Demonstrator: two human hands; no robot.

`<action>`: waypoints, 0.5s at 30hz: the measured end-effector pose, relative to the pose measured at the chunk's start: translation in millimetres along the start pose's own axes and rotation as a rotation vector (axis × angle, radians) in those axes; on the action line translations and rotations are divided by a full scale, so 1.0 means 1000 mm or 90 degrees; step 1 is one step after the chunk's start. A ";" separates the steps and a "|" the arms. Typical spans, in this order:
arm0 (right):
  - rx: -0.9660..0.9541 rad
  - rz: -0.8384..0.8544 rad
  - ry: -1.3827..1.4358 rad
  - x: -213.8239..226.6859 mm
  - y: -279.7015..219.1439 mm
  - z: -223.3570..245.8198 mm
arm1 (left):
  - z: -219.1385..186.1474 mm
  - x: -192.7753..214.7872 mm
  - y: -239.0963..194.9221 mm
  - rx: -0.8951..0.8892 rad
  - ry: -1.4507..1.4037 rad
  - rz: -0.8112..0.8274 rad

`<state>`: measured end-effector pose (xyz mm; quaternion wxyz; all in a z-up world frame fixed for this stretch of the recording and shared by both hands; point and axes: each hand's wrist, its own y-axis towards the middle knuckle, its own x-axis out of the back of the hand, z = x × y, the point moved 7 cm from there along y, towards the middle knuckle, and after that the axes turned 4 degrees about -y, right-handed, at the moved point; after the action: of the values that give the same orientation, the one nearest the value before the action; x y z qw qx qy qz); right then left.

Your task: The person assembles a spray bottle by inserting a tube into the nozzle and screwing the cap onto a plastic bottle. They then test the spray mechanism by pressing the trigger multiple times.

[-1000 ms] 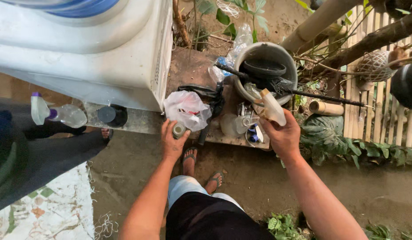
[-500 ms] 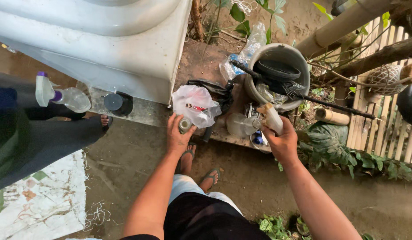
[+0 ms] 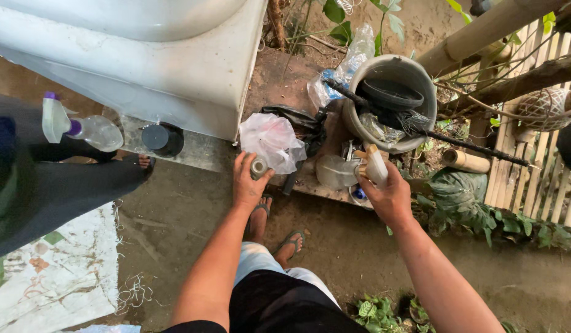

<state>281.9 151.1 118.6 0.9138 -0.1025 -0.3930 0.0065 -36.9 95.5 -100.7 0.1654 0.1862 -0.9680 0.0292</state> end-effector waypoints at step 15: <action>-0.041 0.002 -0.307 0.002 0.007 0.035 | -0.009 0.008 0.003 0.005 0.002 -0.004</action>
<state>258.5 164.6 141.8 0.7897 -0.1274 -0.5998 0.0195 -42.3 96.3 -89.7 0.1660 0.1900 -0.9671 0.0325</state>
